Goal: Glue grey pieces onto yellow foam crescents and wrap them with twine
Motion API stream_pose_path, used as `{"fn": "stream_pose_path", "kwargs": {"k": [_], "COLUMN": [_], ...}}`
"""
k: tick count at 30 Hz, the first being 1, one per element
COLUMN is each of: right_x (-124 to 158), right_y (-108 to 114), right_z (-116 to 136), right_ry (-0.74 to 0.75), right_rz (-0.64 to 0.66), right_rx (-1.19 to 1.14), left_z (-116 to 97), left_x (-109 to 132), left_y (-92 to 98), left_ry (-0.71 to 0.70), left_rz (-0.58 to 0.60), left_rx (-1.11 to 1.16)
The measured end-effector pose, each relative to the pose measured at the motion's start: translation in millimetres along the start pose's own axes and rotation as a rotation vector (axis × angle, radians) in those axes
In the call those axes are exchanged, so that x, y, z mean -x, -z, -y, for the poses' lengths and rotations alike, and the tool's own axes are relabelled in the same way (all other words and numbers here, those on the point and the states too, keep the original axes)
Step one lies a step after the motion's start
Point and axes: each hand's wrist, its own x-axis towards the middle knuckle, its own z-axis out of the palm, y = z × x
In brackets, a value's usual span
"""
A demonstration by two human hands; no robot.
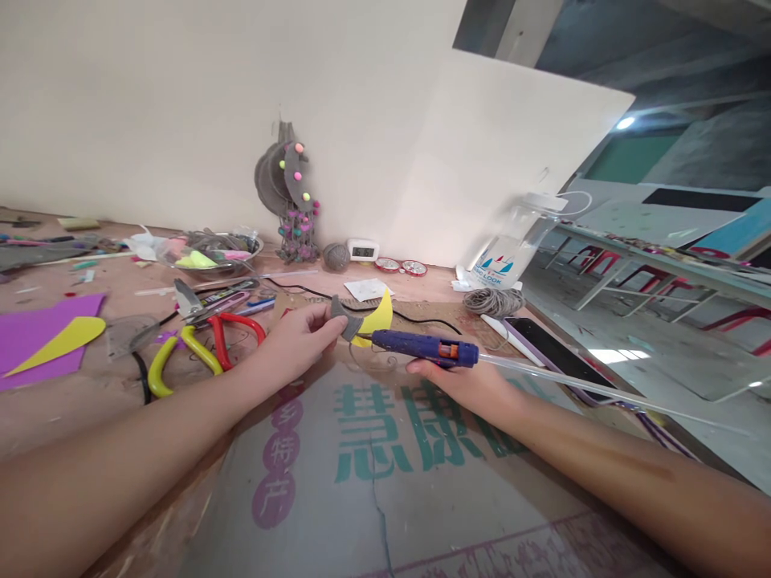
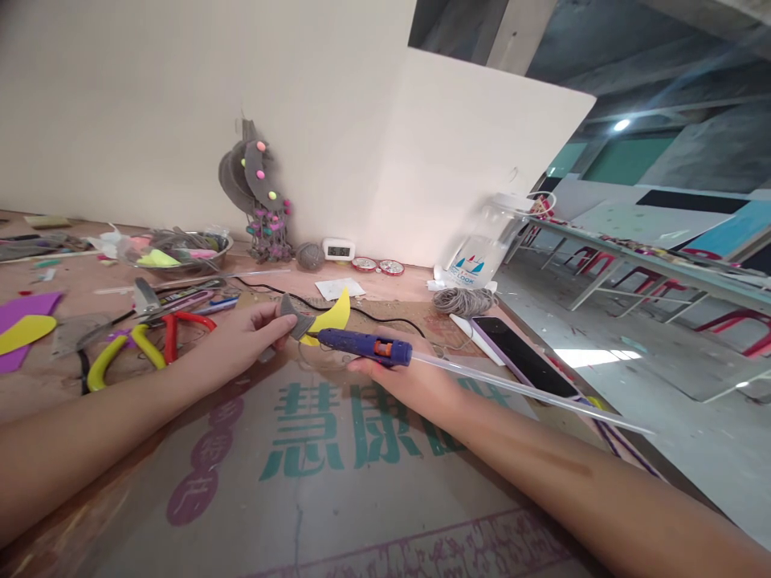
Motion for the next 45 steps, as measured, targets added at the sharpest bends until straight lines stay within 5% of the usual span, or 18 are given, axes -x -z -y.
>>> {"fn": "stream_pose_path", "kwargs": {"k": [45], "right_x": [-5.5], "right_y": [1.4], "right_z": [-14.7], "right_ry": [-0.015], "right_rz": [-0.121], "right_rx": [0.123], "left_z": [-2.0], "left_x": [2.8], "left_y": [0.9], "left_ry": [-0.02], "left_rz": [0.009], "left_rx": [-0.08]}}
